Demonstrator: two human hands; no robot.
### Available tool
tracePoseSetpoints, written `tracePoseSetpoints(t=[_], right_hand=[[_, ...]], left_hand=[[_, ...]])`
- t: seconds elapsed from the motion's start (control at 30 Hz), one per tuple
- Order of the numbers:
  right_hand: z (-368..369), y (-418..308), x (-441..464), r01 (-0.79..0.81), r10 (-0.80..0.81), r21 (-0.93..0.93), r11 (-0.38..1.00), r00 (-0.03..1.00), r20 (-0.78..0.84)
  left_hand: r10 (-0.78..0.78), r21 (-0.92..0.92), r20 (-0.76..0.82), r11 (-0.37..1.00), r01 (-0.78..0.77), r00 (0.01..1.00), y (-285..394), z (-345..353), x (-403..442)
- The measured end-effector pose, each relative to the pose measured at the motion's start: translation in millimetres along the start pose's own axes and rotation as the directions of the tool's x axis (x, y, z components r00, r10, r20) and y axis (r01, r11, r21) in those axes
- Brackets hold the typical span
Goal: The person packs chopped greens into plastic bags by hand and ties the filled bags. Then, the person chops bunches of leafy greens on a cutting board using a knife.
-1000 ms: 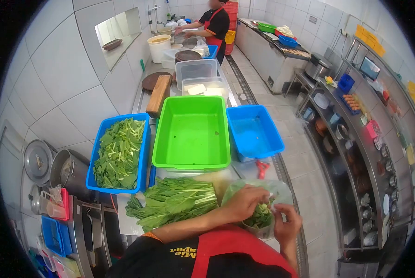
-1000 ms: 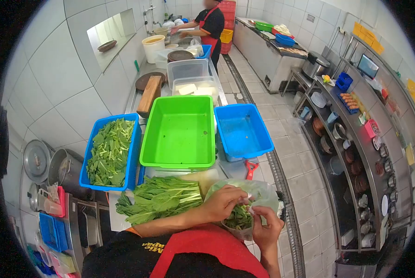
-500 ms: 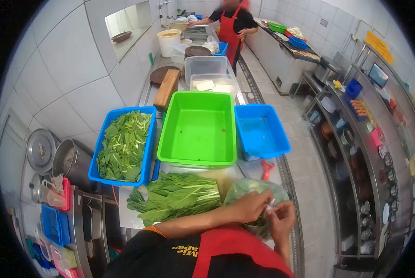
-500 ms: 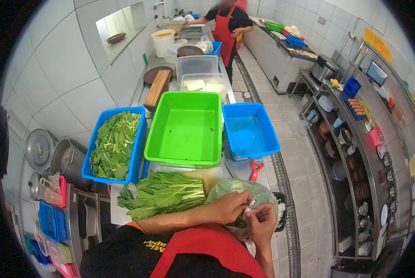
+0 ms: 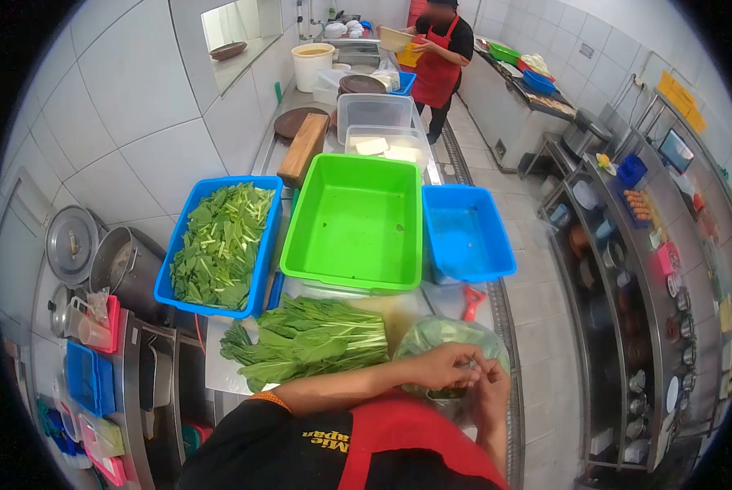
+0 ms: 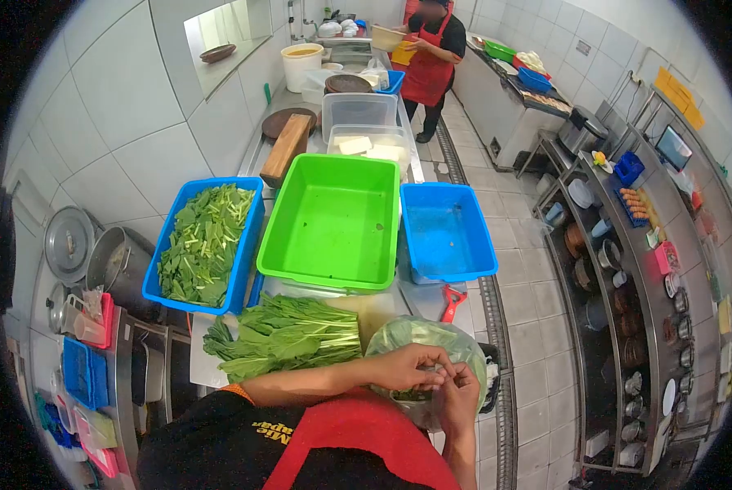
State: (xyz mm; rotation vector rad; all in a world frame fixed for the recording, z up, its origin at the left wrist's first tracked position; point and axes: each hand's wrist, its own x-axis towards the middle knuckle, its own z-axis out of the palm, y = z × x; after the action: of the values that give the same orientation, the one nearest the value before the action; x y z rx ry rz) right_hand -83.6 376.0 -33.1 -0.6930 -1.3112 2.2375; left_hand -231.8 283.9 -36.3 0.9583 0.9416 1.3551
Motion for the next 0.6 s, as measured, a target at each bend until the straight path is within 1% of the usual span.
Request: tracePoseSetpoints(t=[0.03, 0.07, 0.1, 0.13, 0.17, 0.2, 0.23, 0.27, 0.3, 0.33, 0.37, 0.4, 0.47, 0.5, 0.53, 0.6], right_hand=[[0.0, -3.0, -0.6, -0.030, 0.028, 0.036, 0.999, 0.998, 0.053], [-3.6, -4.3, -0.9, -0.033, 0.031, 0.036, 0.999, 0.998, 0.051], [-8.4, -6.3, -1.1, -0.048, 0.044, 0.077, 0.996, 0.997, 0.064], [-10.7, -7.2, -2.0, -0.065, 0.057, 0.116, 0.991, 0.995, 0.078], [-7.2, -11.6, -5.1, -0.070, 0.061, 0.116, 0.991, 0.995, 0.077], [-0.3, -19.7, -9.1, -0.026, 0.024, 0.059, 0.998, 0.999, 0.028], [5.3, -24.2, -11.6, 0.013, -0.013, -0.001, 1.000, 1.000, -0.020], [9.1, -23.9, -12.8, 0.007, -0.007, -0.001, 1.000, 1.000, -0.023], [12.8, -22.9, -14.6, 0.110, -0.119, -0.233, 0.966, 0.993, -0.024], [14.1, -21.7, -17.2, 0.201, -0.225, -0.452, 0.869, 0.974, 0.001], [11.2, -17.4, -17.3, 0.212, -0.240, -0.609, 0.764, 0.970, 0.037], [8.8, -15.1, -18.9, 0.202, -0.236, -0.610, 0.767, 0.971, 0.026], [4.7, -11.9, -21.5, 0.196, -0.303, -0.695, 0.692, 0.952, -0.034], [2.9, -7.5, -21.3, 0.179, -0.336, -0.619, 0.764, 0.931, -0.144], [0.7, -8.8, -22.6, 0.175, -0.338, -0.618, 0.767, 0.928, -0.156], [-7.5, -15.1, -21.4, 0.292, -0.303, -0.608, 0.739, 0.949, 0.088]], left_hand=[[0.000, 0.000, -0.027, 1.000, 0.000, 1.000, 1.3, 2.3, -0.5], [0.000, -0.001, -0.055, 1.000, 0.000, 0.999, 1.2, 3.4, -1.2], [-0.002, -0.004, -0.056, 1.000, 0.002, 0.998, 1.2, 2.8, -1.7], [0.019, 0.007, -0.105, 1.000, -0.018, 0.994, 1.5, 1.4, -2.0], [0.040, 0.019, -0.153, 0.999, -0.037, 0.987, 1.7, -0.1, -2.1], [0.037, 0.016, -0.155, 0.999, -0.035, 0.987, 0.8, -2.0, -2.0], [0.046, 0.062, -0.170, 0.997, -0.036, 0.984, -1.1, -3.9, -2.1], [0.054, 0.107, -0.185, 0.994, -0.034, 0.981, -2.7, -4.4, -2.8], [0.047, 0.101, -0.185, 0.994, -0.029, 0.982, -4.0, -3.1, -2.8], [0.056, 0.091, -0.197, 0.995, -0.038, 0.979, -5.7, -1.0, -2.0], [0.063, 0.080, -0.209, 0.996, -0.047, 0.976, -6.1, 0.7, -1.9], [0.053, 0.074, -0.204, 0.997, -0.039, 0.978, -6.0, 2.2, -2.6], [0.152, 0.014, -0.218, 0.988, -0.152, 0.964, -1.5, 4.3, -2.6], [0.105, 0.013, -0.290, 0.994, -0.106, 0.951, 4.6, 0.7, -3.8], [0.098, 0.012, -0.280, 0.995, -0.099, 0.955, 10.0, -7.3, -6.8], [0.134, 0.152, -0.220, 0.983, -0.101, 0.966, 17.6, -23.9, -8.3]])
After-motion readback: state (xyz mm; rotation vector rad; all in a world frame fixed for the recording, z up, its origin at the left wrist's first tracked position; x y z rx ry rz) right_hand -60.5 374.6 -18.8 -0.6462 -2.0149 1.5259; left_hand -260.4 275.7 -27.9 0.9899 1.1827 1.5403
